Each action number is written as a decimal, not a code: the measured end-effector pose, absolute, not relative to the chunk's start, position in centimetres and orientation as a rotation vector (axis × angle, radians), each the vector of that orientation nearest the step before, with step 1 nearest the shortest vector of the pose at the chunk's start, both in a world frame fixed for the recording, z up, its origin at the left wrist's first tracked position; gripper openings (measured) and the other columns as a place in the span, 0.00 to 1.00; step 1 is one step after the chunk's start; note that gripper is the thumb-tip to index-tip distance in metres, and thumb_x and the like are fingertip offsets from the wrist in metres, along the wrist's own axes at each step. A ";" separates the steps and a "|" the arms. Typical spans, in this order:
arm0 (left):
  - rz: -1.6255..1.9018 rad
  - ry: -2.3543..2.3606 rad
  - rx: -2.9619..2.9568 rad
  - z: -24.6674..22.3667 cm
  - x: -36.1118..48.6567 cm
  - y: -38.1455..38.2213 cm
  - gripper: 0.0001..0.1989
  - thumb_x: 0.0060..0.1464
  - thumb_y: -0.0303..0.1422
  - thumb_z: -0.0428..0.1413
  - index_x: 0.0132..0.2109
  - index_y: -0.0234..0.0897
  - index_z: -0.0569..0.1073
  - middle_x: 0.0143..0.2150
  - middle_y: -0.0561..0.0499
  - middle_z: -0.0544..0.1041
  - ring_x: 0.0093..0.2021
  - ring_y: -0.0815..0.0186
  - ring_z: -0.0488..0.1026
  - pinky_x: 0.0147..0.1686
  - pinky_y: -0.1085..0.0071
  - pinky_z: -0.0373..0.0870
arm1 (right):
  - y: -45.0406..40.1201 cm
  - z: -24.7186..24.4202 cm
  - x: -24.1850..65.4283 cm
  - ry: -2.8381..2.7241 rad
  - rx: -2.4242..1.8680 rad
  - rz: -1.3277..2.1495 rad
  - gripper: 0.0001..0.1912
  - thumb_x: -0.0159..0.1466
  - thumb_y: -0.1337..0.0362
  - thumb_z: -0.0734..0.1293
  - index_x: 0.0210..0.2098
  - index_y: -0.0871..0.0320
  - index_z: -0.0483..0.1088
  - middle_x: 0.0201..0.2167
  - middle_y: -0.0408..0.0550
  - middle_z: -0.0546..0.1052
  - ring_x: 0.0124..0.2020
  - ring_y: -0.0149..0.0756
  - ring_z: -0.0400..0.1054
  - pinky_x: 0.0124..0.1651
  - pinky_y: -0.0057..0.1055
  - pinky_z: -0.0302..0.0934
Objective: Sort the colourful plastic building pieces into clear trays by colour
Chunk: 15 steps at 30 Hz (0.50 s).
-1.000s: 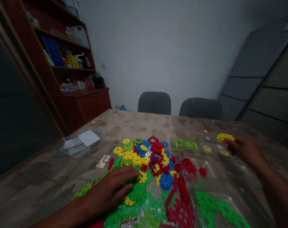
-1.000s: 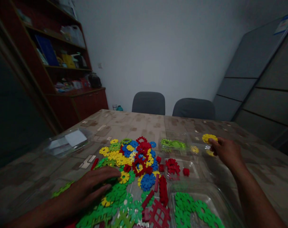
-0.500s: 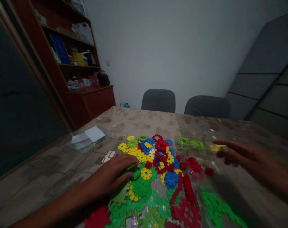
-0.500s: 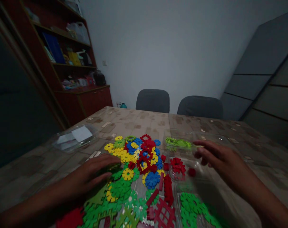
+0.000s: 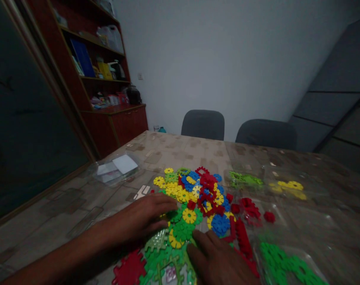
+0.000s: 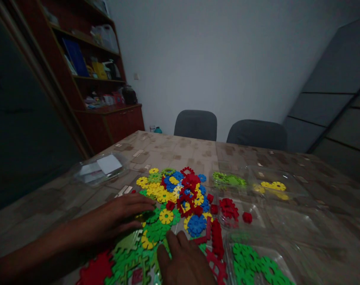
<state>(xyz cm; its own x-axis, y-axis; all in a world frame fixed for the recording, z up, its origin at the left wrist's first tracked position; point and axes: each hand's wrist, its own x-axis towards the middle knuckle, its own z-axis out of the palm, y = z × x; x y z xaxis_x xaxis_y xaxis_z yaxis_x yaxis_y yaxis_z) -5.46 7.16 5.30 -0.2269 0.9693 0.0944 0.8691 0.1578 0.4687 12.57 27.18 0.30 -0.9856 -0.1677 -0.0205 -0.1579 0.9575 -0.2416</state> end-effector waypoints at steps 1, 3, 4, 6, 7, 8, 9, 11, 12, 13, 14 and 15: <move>0.664 2.222 1.783 5.5 -5.9 7.0 0.17 0.71 0.34 0.53 0.63 0.45 0.70 0.63 0.45 0.74 0.62 0.55 0.71 0.62 0.57 0.67 | 27.3 1.2 12.2 3.039 -0.293 -0.400 0.17 0.65 0.67 0.69 0.54 0.56 0.75 0.59 0.58 0.76 0.54 0.56 0.72 0.50 0.47 0.72; 0.685 2.245 1.764 5.8 -6.6 6.4 0.17 0.70 0.33 0.54 0.63 0.46 0.70 0.63 0.46 0.74 0.62 0.55 0.71 0.63 0.56 0.66 | 27.3 3.1 11.6 2.978 -0.314 -0.514 0.25 0.63 0.62 0.73 0.59 0.59 0.73 0.62 0.62 0.72 0.60 0.61 0.68 0.57 0.52 0.68; 0.673 2.253 1.739 6.0 -7.0 6.1 0.18 0.69 0.32 0.55 0.63 0.47 0.71 0.63 0.46 0.74 0.63 0.55 0.70 0.63 0.55 0.65 | 27.2 3.7 11.4 2.957 -0.296 -0.572 0.29 0.63 0.60 0.73 0.62 0.60 0.70 0.65 0.63 0.69 0.63 0.63 0.64 0.61 0.54 0.64; 0.599 2.240 1.678 6.3 -7.3 5.4 0.22 0.63 0.31 0.61 0.63 0.48 0.72 0.64 0.47 0.73 0.64 0.52 0.69 0.64 0.53 0.65 | 27.0 4.3 11.0 2.939 -0.227 -0.650 0.31 0.68 0.60 0.69 0.67 0.63 0.65 0.70 0.65 0.62 0.69 0.62 0.57 0.67 0.55 0.57; 0.547 2.223 1.647 6.5 -7.3 5.1 0.25 0.59 0.31 0.64 0.62 0.48 0.72 0.65 0.47 0.72 0.65 0.51 0.69 0.64 0.53 0.65 | 26.9 4.2 10.9 2.935 -0.190 -0.672 0.30 0.70 0.61 0.65 0.69 0.64 0.62 0.71 0.65 0.59 0.70 0.61 0.55 0.68 0.55 0.55; 0.501 2.203 1.623 6.5 -7.3 4.9 0.28 0.56 0.30 0.66 0.62 0.49 0.72 0.66 0.47 0.71 0.65 0.50 0.68 0.64 0.52 0.66 | 26.9 3.9 10.9 2.933 -0.148 -0.685 0.29 0.72 0.64 0.62 0.70 0.65 0.61 0.72 0.65 0.58 0.71 0.61 0.54 0.69 0.55 0.54; 0.468 2.188 1.604 6.5 -7.1 4.8 0.31 0.52 0.30 0.68 0.62 0.49 0.72 0.67 0.47 0.69 0.66 0.49 0.67 0.63 0.52 0.66 | 26.8 3.5 10.9 2.928 -0.117 -0.692 0.28 0.73 0.66 0.59 0.71 0.66 0.59 0.72 0.65 0.58 0.71 0.61 0.53 0.68 0.56 0.54; 0.445 2.180 1.590 6.4 -6.7 4.7 0.34 0.47 0.29 0.70 0.61 0.50 0.73 0.69 0.47 0.67 0.66 0.47 0.66 0.62 0.52 0.68 | 26.8 2.9 10.8 2.934 -0.074 -0.703 0.28 0.73 0.69 0.56 0.71 0.65 0.58 0.72 0.64 0.59 0.70 0.60 0.55 0.67 0.56 0.56; 0.453 2.184 1.586 6.3 -6.4 4.8 0.35 0.46 0.28 0.70 0.61 0.50 0.73 0.68 0.47 0.67 0.66 0.47 0.66 0.61 0.52 0.69 | 26.7 2.8 10.8 2.947 -0.061 -0.711 0.29 0.72 0.70 0.56 0.71 0.64 0.58 0.71 0.64 0.61 0.70 0.59 0.56 0.67 0.55 0.58; 0.464 2.186 1.585 6.2 -6.1 4.9 0.35 0.46 0.26 0.70 0.61 0.51 0.72 0.68 0.47 0.67 0.65 0.47 0.67 0.61 0.52 0.69 | 26.6 2.9 10.6 2.967 -0.052 -0.719 0.29 0.72 0.71 0.57 0.71 0.62 0.59 0.70 0.62 0.63 0.69 0.57 0.58 0.66 0.52 0.59; 0.471 2.183 1.582 6.1 -5.9 5.1 0.35 0.46 0.25 0.69 0.61 0.51 0.72 0.67 0.47 0.67 0.65 0.48 0.67 0.61 0.52 0.69 | 26.5 3.1 10.5 2.993 -0.044 -0.725 0.29 0.71 0.72 0.58 0.70 0.59 0.61 0.68 0.61 0.66 0.68 0.54 0.61 0.65 0.49 0.61; 0.478 2.173 1.581 6.1 -5.8 5.2 0.35 0.47 0.24 0.68 0.61 0.51 0.72 0.67 0.48 0.67 0.64 0.49 0.68 0.61 0.53 0.69 | 26.3 3.4 10.2 3.016 -0.032 -0.717 0.29 0.70 0.73 0.59 0.69 0.57 0.62 0.67 0.59 0.68 0.67 0.53 0.63 0.65 0.47 0.61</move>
